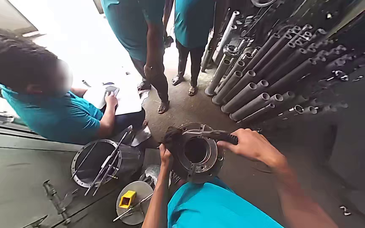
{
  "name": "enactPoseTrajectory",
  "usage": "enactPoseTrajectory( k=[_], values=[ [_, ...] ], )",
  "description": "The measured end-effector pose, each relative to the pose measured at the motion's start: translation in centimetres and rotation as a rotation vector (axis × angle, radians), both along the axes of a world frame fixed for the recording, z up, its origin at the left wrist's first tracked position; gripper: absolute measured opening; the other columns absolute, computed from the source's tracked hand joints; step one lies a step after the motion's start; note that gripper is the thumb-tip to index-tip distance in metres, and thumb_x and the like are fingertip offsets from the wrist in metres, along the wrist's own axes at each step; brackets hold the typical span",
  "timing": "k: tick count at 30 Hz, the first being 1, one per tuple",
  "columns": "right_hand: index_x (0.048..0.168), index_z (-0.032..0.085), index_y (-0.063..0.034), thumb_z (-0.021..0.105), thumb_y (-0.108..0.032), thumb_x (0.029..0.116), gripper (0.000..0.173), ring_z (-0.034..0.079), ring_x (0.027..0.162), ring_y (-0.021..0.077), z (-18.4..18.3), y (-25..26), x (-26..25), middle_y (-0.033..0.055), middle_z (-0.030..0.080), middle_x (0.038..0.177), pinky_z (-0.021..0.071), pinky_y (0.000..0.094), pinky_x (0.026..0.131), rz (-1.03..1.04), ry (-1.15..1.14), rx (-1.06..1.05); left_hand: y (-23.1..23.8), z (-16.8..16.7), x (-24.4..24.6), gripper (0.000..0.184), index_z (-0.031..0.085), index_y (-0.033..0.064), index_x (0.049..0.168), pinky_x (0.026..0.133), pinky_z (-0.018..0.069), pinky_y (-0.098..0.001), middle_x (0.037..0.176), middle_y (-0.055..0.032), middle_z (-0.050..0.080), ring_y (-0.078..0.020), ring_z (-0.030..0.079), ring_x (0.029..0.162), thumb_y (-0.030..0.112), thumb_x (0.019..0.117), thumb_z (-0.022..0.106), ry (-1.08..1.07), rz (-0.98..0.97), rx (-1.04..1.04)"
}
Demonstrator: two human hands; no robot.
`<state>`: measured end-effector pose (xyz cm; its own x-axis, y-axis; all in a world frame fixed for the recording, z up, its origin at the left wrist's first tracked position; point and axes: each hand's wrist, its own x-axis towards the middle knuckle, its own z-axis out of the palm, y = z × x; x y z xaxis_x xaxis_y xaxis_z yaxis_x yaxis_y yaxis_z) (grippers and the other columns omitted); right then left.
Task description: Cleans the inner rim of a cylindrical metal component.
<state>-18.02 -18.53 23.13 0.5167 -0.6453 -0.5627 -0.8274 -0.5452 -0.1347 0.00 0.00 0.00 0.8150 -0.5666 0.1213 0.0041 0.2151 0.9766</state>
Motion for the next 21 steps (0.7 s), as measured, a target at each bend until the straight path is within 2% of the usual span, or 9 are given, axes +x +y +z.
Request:
enactPoseTrajectory(
  k=[2, 6, 8, 9, 11, 13, 15, 18, 21],
  values=[
    [0.076, 0.067, -0.0157, 0.060, -0.075, 0.0879, 0.061, 0.065, 0.072, 0.0280, -1.7, -0.5, -0.4, 0.0065, 0.065, 0.069, 0.0476, 0.0556, 0.063, -0.076, -0.015, -0.004, -0.1, 0.0, 0.4, 0.028, 0.056, 0.0004, 0.124, 0.097, 0.0523, -0.0208, 0.107, 0.0091, 0.067, 0.0067, 0.062, 0.102, 0.013, 0.1005, 0.049, 0.147, 0.067, -0.133],
    [0.074, 0.066, -0.0145, 0.059, -0.074, 0.0881, 0.062, 0.065, 0.072, 0.0292, -4.2, -0.4, 0.3, 0.0078, 0.064, 0.069, 0.0472, 0.0557, 0.063, -0.103, -0.049, -0.019, -1.8, 0.4, 1.6, 0.027, 0.058, 0.0039, 0.122, 0.098, 0.0527, -0.0201, 0.108, 0.0124, 0.069, 0.0082, 0.063, 0.104, 0.019, 0.0999, 0.057, -0.005, 0.050, -0.176],
    [0.074, 0.065, -0.0132, 0.059, -0.075, 0.0877, 0.064, 0.064, 0.072, 0.0303, -4.9, 0.1, 1.3, 0.0089, 0.062, 0.069, 0.0463, 0.0544, 0.061, -0.074, -0.024, -0.028, -2.3, 1.6, 2.4, 0.033, 0.062, -0.0088, 0.113, 0.094, 0.0533, -0.0215, 0.100, 0.0005, 0.070, 0.0049, 0.064, 0.097, 0.018, 0.0950, 0.057, -0.250, -0.077, 0.016],
    [0.075, 0.065, -0.0126, 0.057, -0.077, 0.0874, 0.065, 0.065, 0.073, 0.0307, -5.1, 0.3, 1.8, 0.0095, 0.063, 0.070, 0.0469, 0.0542, 0.062, -0.053, -0.001, -0.029, -2.6, 2.4, 2.7, 0.033, 0.064, -0.0114, 0.110, 0.090, 0.0549, -0.0298, 0.096, -0.0095, 0.071, -0.0053, 0.067, 0.092, 0.013, 0.0889, 0.058, -0.344, -0.199, 0.175],
    [0.079, 0.067, -0.0119, 0.057, -0.076, 0.0876, 0.066, 0.066, 0.076, 0.0310, -5.4, 0.3, 2.8, 0.0103, 0.064, 0.074, 0.0480, 0.0541, 0.064, -0.025, 0.018, -0.026, -4.0, 3.8, 3.1, 0.030, 0.069, -0.0092, 0.105, 0.089, 0.0553, -0.0527, 0.095, -0.0218, 0.072, -0.0293, 0.071, 0.094, 0.015, 0.0885, 0.065, -0.458, -0.524, 0.526],
    [0.079, 0.066, -0.0116, 0.059, -0.075, 0.0880, 0.064, 0.066, 0.075, 0.0313, -5.3, 0.2, 3.7, 0.0106, 0.064, 0.073, 0.0480, 0.0538, 0.063, -0.007, 0.026, -0.044, -6.3, 3.1, 3.1, 0.034, 0.070, -0.0057, 0.106, 0.094, 0.0512, -0.0627, 0.103, -0.0257, 0.071, -0.0411, 0.069, 0.105, 0.026, 0.0954, 0.064, -0.534, -0.773, 0.924],
    [0.077, 0.066, -0.0107, 0.060, -0.074, 0.0873, 0.064, 0.066, 0.075, 0.0325, -4.7, -0.2, 4.2, 0.0115, 0.064, 0.072, 0.0477, 0.0540, 0.062, 0.006, 0.045, -0.077, -8.0, 3.0, 2.4, 0.032, 0.070, -0.0048, 0.112, 0.102, 0.0484, -0.0606, 0.115, -0.0261, 0.070, -0.0422, 0.065, 0.117, 0.024, 0.0989, 0.063, -0.528, -0.804, 1.157],
    [0.082, 0.067, -0.0070, 0.057, -0.077, 0.0864, 0.071, 0.068, 0.084, 0.0377, -3.9, -0.8, 5.5, 0.0170, 0.066, 0.081, 0.0498, 0.0580, 0.067, 0.078, 0.078, -0.083, -7.6, 4.2, 2.8, 0.030, 0.070, -0.0053, 0.116, 0.104, 0.0479, -0.0588, 0.120, -0.0265, 0.068, -0.0419, 0.063, 0.120, 0.019, 0.0988, 0.064, -0.467, -0.686, 1.174],
    [0.094, 0.069, -0.0026, 0.055, -0.077, 0.0887, 0.076, 0.067, 0.096, 0.0431, -3.7, -1.5, 5.5, 0.0233, 0.068, 0.094, 0.0496, 0.0629, 0.076, 0.095, 0.149, -0.063, -7.9, 4.3, 2.7, 0.031, 0.070, -0.0050, 0.116, 0.105, 0.0478, -0.0579, 0.121, -0.0254, 0.069, -0.0400, 0.063, 0.122, 0.018, 0.0981, 0.061, -0.508, -0.725, 1.126]
  ],
)
